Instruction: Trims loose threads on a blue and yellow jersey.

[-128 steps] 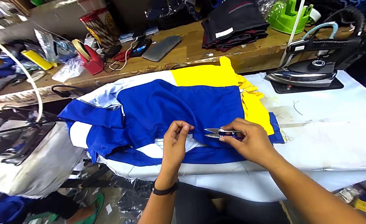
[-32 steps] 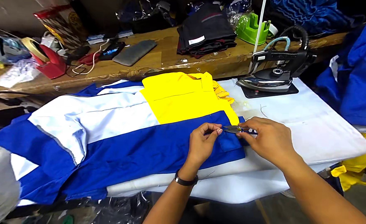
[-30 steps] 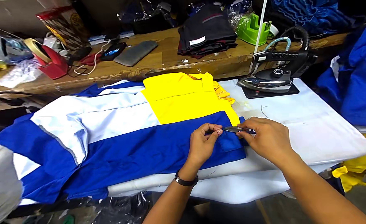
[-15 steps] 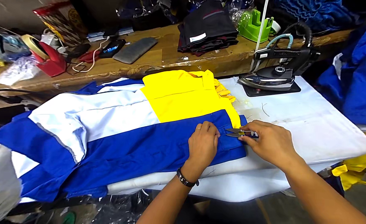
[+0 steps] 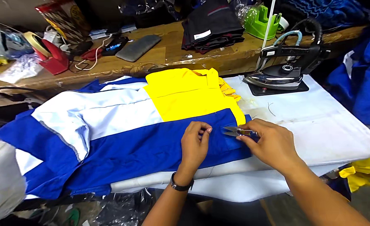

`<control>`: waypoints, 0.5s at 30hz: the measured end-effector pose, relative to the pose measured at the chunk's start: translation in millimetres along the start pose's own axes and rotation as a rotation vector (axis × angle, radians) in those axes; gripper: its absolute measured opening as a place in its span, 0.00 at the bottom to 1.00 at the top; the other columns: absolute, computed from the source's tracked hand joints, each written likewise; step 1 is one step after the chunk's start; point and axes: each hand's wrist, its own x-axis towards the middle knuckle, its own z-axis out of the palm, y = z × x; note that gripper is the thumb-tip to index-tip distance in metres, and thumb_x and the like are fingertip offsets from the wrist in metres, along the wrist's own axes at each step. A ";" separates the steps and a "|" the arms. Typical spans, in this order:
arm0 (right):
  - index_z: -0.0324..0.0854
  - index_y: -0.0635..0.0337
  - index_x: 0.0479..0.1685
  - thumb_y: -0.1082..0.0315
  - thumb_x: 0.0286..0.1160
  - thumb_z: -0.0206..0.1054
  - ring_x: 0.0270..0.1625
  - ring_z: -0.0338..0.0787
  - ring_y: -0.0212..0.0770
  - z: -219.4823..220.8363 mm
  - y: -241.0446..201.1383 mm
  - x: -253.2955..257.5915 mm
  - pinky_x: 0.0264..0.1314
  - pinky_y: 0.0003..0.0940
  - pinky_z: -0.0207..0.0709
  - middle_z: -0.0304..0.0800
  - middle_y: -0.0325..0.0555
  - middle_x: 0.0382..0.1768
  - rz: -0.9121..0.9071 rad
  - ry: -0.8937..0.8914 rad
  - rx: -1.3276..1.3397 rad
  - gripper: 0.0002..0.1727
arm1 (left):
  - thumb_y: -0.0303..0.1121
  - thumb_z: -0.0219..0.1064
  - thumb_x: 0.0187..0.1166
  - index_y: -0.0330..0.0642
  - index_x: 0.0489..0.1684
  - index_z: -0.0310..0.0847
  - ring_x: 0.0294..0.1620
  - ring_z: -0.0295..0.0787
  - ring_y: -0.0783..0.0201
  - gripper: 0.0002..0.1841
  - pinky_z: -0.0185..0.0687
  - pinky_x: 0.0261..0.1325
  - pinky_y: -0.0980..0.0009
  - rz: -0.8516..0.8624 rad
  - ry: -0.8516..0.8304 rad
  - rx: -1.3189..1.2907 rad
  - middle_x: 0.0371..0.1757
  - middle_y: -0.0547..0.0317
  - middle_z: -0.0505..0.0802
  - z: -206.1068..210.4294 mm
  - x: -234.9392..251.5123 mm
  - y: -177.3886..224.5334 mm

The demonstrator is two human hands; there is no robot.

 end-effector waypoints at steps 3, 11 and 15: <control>0.93 0.53 0.43 0.58 0.69 0.76 0.40 0.93 0.50 8.6 -13.3 1.9 0.37 0.58 0.80 0.94 0.43 0.38 -0.038 -0.029 0.037 0.11 | 0.27 0.66 0.81 0.41 0.43 0.85 0.36 0.86 0.75 0.03 0.85 0.38 0.79 -0.122 0.019 -0.220 0.46 0.61 0.88 -6.4 -1.9 -5.1; 0.93 0.51 0.42 0.59 0.67 0.80 0.38 0.91 0.48 13.0 -19.6 15.1 0.37 0.59 0.77 0.93 0.41 0.37 0.036 -0.131 0.108 0.09 | 0.27 0.66 0.81 0.43 0.42 0.86 0.39 0.86 0.75 0.03 0.84 0.38 0.79 -0.110 -0.005 -0.296 0.49 0.62 0.88 -7.1 -1.8 -5.7; 0.92 0.50 0.42 0.59 0.65 0.81 0.37 0.90 0.47 -0.8 -16.7 17.1 0.37 0.60 0.76 0.93 0.40 0.35 0.067 -0.162 0.105 0.10 | 0.27 0.66 0.81 0.44 0.42 0.86 0.38 0.86 0.75 0.04 0.84 0.38 0.79 -0.125 -0.029 -0.323 0.49 0.62 0.88 -9.1 0.1 -1.9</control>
